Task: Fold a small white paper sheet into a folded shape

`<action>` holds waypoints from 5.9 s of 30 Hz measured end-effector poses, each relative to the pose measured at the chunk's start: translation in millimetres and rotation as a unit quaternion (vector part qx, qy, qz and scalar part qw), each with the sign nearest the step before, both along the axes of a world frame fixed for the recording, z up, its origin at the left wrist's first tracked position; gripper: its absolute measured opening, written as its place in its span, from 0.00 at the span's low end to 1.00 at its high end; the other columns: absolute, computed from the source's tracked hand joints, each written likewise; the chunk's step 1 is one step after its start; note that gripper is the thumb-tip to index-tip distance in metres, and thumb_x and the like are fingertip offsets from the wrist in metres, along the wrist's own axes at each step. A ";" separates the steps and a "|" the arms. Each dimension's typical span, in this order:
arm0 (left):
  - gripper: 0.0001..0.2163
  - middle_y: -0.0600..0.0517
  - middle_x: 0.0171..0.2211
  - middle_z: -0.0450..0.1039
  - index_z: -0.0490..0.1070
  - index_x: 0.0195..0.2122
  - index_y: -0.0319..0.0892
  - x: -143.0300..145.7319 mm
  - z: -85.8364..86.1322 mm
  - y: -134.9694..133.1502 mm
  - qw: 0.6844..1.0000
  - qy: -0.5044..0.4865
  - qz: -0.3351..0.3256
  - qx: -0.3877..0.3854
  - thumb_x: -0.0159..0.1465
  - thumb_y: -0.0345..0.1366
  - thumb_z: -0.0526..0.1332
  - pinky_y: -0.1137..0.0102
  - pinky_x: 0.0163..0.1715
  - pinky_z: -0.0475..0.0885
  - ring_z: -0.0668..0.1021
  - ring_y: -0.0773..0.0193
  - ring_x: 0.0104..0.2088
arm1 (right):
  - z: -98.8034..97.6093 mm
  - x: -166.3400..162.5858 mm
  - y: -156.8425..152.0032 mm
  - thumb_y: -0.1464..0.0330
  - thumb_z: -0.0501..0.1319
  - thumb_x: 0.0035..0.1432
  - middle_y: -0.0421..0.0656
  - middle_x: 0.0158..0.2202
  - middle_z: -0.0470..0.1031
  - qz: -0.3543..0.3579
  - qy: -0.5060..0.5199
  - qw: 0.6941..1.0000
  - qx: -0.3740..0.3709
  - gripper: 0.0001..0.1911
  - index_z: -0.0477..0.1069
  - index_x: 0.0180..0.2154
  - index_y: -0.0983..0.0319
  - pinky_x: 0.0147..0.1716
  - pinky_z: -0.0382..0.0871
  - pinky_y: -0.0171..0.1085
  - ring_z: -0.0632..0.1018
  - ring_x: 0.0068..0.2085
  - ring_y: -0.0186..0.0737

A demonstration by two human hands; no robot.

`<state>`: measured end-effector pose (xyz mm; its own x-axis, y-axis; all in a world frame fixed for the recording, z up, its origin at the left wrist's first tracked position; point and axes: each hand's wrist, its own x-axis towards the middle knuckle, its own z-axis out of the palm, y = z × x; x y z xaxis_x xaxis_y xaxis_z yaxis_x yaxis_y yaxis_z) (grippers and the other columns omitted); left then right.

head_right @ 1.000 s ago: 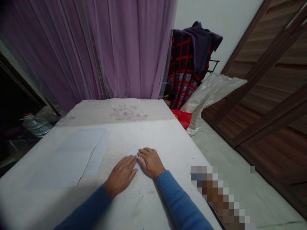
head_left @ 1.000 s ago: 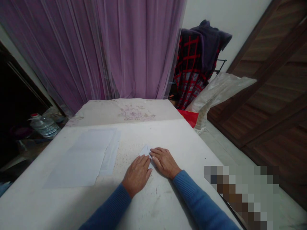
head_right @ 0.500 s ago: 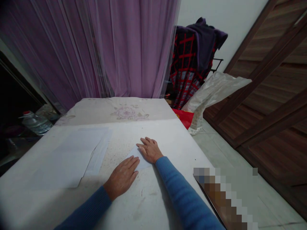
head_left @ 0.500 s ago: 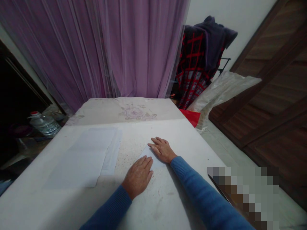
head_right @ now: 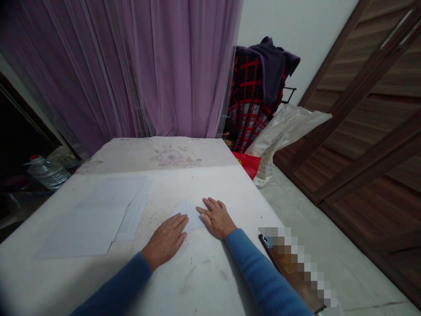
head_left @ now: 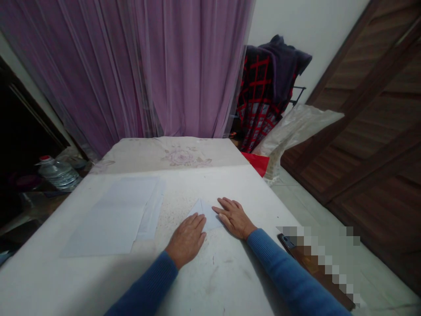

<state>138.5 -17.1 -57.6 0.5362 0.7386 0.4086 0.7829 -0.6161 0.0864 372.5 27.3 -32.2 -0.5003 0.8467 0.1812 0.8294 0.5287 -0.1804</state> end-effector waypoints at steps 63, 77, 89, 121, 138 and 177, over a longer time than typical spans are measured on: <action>0.16 0.47 0.52 0.71 0.67 0.55 0.44 -4.6 11.8 -6.9 1.000 -0.019 0.011 -0.020 0.67 0.40 0.54 0.55 0.61 0.61 0.71 0.56 0.55 | 15.4 -68.9 8.4 0.64 0.51 0.66 0.49 0.50 0.72 -0.031 0.023 0.998 0.050 0.18 0.68 0.54 0.59 0.47 0.61 0.43 0.71 0.49 0.46; 0.18 0.48 0.54 0.70 0.66 0.56 0.46 -6.8 10.4 -9.0 0.998 -0.037 0.020 -0.048 0.66 0.41 0.56 0.51 0.64 0.53 0.69 0.57 0.57 | -18.7 -55.2 -12.2 0.76 0.57 0.59 0.48 0.41 0.76 0.031 0.179 0.976 0.116 0.15 0.77 0.45 0.59 0.44 0.71 0.40 0.73 0.43 0.42; 0.17 0.49 0.57 0.70 0.69 0.55 0.47 -36.9 14.6 21.9 0.987 -0.094 0.020 -0.132 0.68 0.41 0.52 0.53 0.62 0.60 0.68 0.56 0.60 | -3.4 -53.8 -22.0 0.73 0.59 0.58 0.50 0.46 0.72 0.047 0.129 0.988 0.069 0.16 0.75 0.48 0.60 0.47 0.67 0.44 0.70 0.47 0.45; 0.22 0.49 0.67 0.53 0.57 0.64 0.56 -54.0 24.4 18.4 0.982 0.086 0.071 -0.155 0.70 0.47 0.46 0.41 0.61 0.49 0.56 0.50 0.67 | -1.2 -54.6 -28.1 0.70 0.58 0.60 0.50 0.48 0.71 0.035 0.113 0.991 0.059 0.16 0.73 0.49 0.61 0.49 0.66 0.46 0.69 0.48 0.47; 0.21 0.53 0.67 0.54 0.58 0.63 0.58 -84.6 17.2 -14.8 0.987 0.071 0.068 -0.125 0.70 0.47 0.45 0.48 0.64 0.46 0.54 0.54 0.68 | -4.0 -53.0 -26.6 0.69 0.57 0.60 0.51 0.48 0.72 0.038 0.112 0.991 0.064 0.16 0.74 0.49 0.61 0.49 0.66 0.46 0.70 0.49 0.48; 0.22 0.57 0.64 0.60 0.56 0.65 0.53 -51.2 23.2 17.1 0.989 0.096 -0.021 -0.112 0.72 0.47 0.42 0.54 0.66 0.34 0.57 0.58 0.67 | -0.2 -53.9 -29.2 0.70 0.58 0.60 0.50 0.49 0.71 0.033 0.105 0.992 0.061 0.15 0.73 0.49 0.60 0.47 0.65 0.45 0.69 0.48 0.47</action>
